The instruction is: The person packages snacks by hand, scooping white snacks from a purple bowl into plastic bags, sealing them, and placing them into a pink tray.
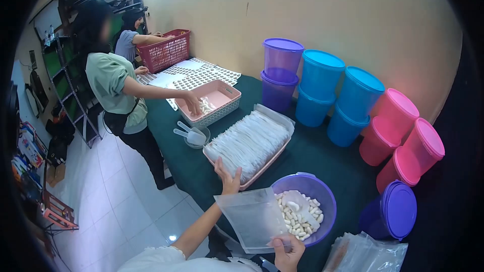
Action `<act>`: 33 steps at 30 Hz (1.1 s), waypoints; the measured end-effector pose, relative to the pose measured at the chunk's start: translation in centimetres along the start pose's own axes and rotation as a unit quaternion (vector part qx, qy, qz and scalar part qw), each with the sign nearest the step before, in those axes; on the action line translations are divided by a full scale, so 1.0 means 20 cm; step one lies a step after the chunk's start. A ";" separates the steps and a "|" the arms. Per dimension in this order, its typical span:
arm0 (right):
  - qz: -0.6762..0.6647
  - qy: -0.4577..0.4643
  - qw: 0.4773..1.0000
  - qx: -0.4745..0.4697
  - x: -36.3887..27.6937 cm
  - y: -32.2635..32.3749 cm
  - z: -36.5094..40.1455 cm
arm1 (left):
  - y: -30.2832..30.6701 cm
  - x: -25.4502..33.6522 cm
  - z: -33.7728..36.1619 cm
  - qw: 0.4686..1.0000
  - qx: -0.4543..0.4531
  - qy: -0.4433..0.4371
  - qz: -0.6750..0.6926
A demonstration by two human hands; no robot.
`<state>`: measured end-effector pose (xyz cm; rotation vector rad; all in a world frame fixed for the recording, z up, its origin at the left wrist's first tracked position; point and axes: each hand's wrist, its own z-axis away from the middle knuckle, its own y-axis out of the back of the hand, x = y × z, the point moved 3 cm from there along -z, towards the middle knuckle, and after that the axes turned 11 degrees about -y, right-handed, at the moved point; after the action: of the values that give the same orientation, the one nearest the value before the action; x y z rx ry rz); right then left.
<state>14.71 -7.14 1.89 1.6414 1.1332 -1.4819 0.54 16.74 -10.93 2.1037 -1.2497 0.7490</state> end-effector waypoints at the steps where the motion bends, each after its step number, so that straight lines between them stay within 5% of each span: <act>1: 0.005 -0.014 1.000 -0.002 0.00 0.03 0.01 | -0.01 0.02 0.00 1.000 0.000 0.002 -0.002; 10: 0.018 -0.025 0.999 0.027 0.00 0.22 0.03 | -0.09 0.11 -0.12 0.996 0.059 0.054 -0.045; 16: 0.038 -0.024 0.998 0.041 0.01 0.26 0.01 | -0.10 -0.07 -0.34 0.970 0.208 0.109 0.060; 18: 0.048 -0.022 0.998 0.042 0.02 0.26 -0.01 | -0.14 -0.22 -0.40 0.923 0.216 0.178 0.264; 19: 0.058 -0.027 0.997 0.044 0.03 0.26 -0.03 | -0.11 0.00 -0.42 0.795 0.281 0.333 0.422; 20: 0.067 -0.032 0.996 0.046 0.04 0.26 -0.04 | -0.14 -0.09 -0.39 0.794 0.282 0.333 0.423; 21: 0.068 -0.030 0.996 0.046 0.04 0.26 -0.04 | -0.19 -0.22 -0.36 0.920 0.160 0.248 0.260; 22: 0.063 -0.030 0.997 0.045 0.05 0.25 -0.05 | -0.20 -0.19 -0.36 0.986 0.027 0.147 0.080; 23: 0.059 -0.031 0.997 0.044 0.05 0.24 -0.06 | -0.21 -0.14 -0.32 0.999 -0.002 0.037 -0.006; 24: 0.059 -0.031 0.997 0.047 0.06 0.24 -0.07 | -0.22 -0.14 -0.32 0.999 -0.004 0.036 -0.004; 27: 0.076 -0.018 0.996 0.051 0.07 0.24 -0.08 | -0.27 -0.09 -0.32 0.963 -0.246 -0.096 -0.053; 31: 0.091 -0.010 0.993 0.069 0.06 0.23 -0.08 | -0.26 0.05 -0.31 0.954 -0.256 -0.099 -0.122; 33: 0.091 -0.008 0.991 0.094 0.05 0.24 -0.08 | -0.19 0.19 -0.33 0.976 -0.173 -0.028 0.132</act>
<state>19.69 -7.55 0.69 1.8039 0.8293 -1.5172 4.35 20.78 -4.43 1.7083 -1.5853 0.5353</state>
